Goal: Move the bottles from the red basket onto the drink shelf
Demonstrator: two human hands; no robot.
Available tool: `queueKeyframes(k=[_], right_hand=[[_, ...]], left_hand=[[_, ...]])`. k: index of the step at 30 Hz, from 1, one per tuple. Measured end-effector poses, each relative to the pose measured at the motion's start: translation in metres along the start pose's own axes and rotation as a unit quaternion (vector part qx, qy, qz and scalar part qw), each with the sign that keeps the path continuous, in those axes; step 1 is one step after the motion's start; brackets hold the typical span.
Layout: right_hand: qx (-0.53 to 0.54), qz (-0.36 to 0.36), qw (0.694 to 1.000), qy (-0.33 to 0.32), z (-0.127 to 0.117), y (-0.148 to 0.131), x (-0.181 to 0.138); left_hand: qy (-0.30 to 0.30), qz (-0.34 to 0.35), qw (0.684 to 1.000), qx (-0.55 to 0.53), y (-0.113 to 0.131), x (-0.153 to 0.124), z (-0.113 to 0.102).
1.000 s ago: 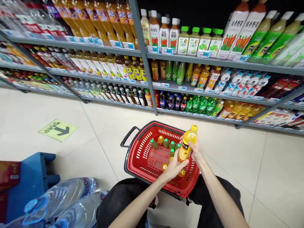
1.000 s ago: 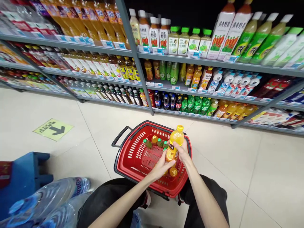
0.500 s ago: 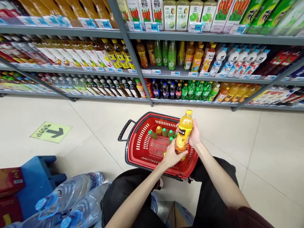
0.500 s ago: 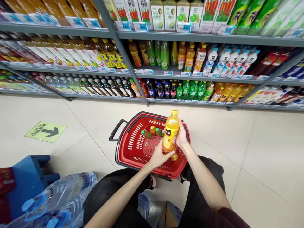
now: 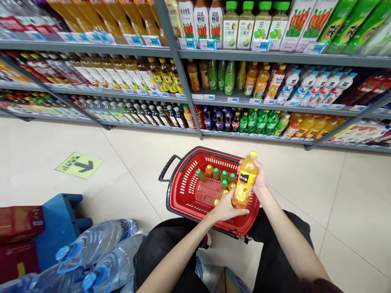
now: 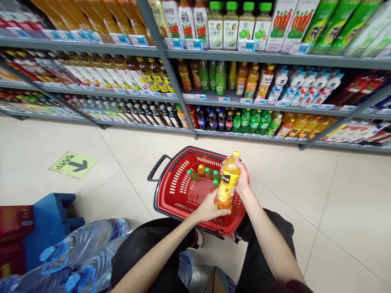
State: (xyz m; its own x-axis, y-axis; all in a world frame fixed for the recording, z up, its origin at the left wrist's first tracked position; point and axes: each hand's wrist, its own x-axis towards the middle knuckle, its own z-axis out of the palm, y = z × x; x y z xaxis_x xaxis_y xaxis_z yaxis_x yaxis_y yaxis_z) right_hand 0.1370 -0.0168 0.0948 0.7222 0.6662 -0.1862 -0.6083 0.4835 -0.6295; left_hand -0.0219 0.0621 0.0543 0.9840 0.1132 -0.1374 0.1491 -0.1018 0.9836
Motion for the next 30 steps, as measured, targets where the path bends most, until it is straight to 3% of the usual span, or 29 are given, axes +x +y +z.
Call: queueKeyframes(k=[5, 7, 11, 14, 22, 25, 30], right_hand=[[-0.002, -0.020, 1.000, 0.009, 0.002, -0.005, 0.000], [-0.016, -0.017, 1.000, -0.007, 0.003, -0.008, -0.001], [-0.085, 0.003, 0.996, -0.027, 0.004, -0.010, -0.001], [-0.149, 0.013, 0.989, -0.021, 0.006, -0.007, 0.000], [-0.160, 0.066, 0.984, 0.035, 0.006, 0.004, 0.008], [-0.153, 0.065, 0.984, 0.064, 0.003, 0.004, 0.011], [-0.133, 0.058, 0.986, 0.080, -0.001, 0.004, 0.011]], left_hand=[[-0.111, -0.051, 0.979, -0.165, -0.002, -0.002, -0.008], [-0.126, -0.044, 0.973, -0.188, 0.001, -0.003, -0.008], [-0.082, 0.007, 0.988, -0.131, 0.008, -0.006, -0.006], [-0.022, -0.014, 0.999, -0.038, 0.010, -0.009, -0.004], [0.034, -0.056, 0.995, 0.077, 0.006, -0.011, -0.002], [0.031, -0.066, 0.993, 0.093, 0.003, -0.008, -0.002], [-0.018, -0.050, 0.998, 0.027, -0.001, -0.007, -0.004]])
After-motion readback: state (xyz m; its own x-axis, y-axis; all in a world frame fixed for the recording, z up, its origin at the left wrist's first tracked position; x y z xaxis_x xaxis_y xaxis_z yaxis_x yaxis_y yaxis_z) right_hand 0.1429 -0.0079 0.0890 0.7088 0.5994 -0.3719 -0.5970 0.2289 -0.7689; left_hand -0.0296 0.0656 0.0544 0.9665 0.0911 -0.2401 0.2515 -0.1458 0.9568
